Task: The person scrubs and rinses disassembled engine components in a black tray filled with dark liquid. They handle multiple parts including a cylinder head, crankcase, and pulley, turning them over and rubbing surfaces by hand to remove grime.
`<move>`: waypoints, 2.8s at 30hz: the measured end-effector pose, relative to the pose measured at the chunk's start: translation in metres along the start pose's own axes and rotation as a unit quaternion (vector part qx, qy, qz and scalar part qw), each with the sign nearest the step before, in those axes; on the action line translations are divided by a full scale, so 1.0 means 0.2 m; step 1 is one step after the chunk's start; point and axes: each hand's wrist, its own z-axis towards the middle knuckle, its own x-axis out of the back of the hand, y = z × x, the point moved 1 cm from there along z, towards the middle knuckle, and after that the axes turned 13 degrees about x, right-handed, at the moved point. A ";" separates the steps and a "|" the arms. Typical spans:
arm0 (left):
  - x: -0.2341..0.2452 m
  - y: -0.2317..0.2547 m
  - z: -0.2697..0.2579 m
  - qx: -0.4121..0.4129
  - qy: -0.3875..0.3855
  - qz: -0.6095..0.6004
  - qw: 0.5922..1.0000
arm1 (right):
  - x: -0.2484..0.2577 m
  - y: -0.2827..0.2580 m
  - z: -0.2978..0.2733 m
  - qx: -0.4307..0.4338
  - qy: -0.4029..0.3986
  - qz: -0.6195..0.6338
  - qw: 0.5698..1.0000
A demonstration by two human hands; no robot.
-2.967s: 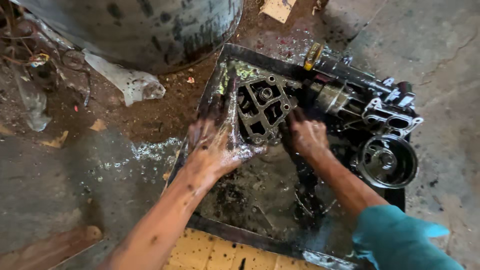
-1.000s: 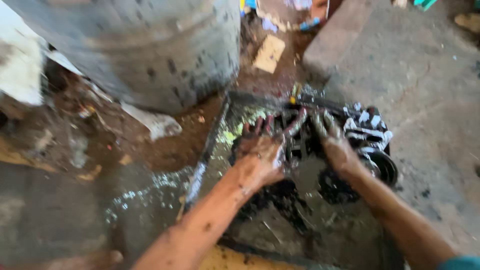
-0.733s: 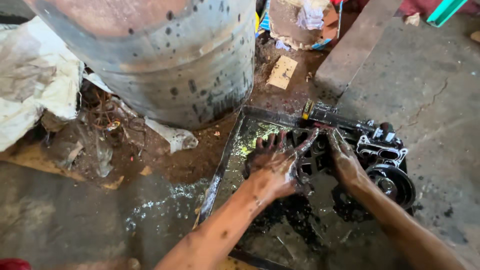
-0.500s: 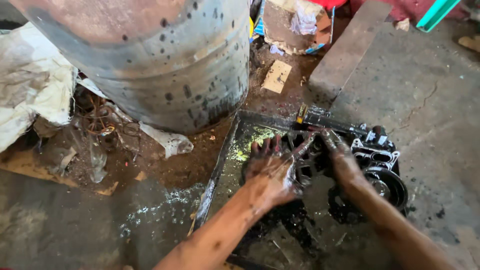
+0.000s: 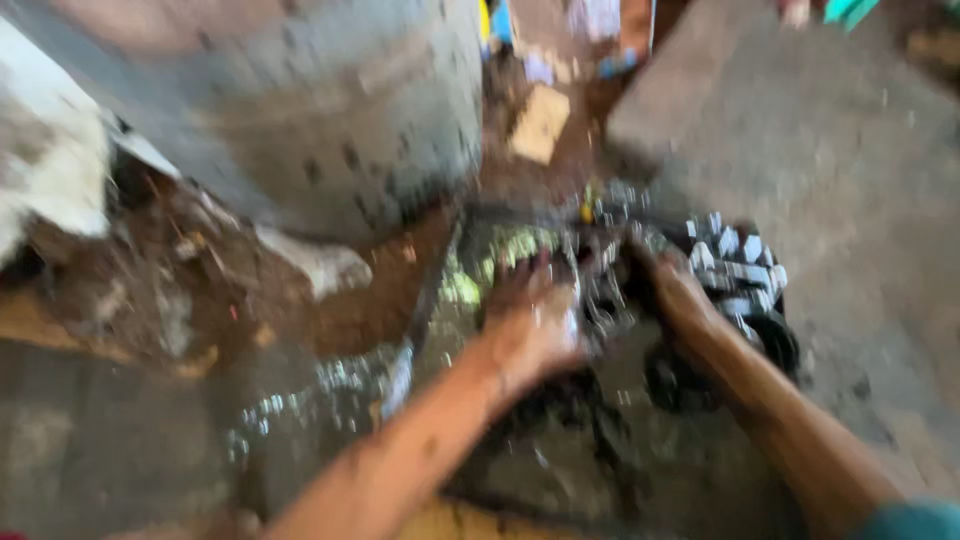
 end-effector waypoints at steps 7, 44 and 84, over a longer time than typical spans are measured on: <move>-0.05 -0.04 -0.01 -0.103 0.063 -0.086 0.989 | 0.04 -0.02 -0.06 -0.024 -0.043 -0.046 0.998; -0.32 -0.13 0.15 -0.018 -0.274 -0.909 0.315 | 0.19 -0.37 0.04 0.160 -0.275 -0.135 0.938; -0.38 -0.44 0.08 0.050 0.181 -0.099 0.977 | -0.31 0.88 0.18 0.182 -0.182 -0.589 0.766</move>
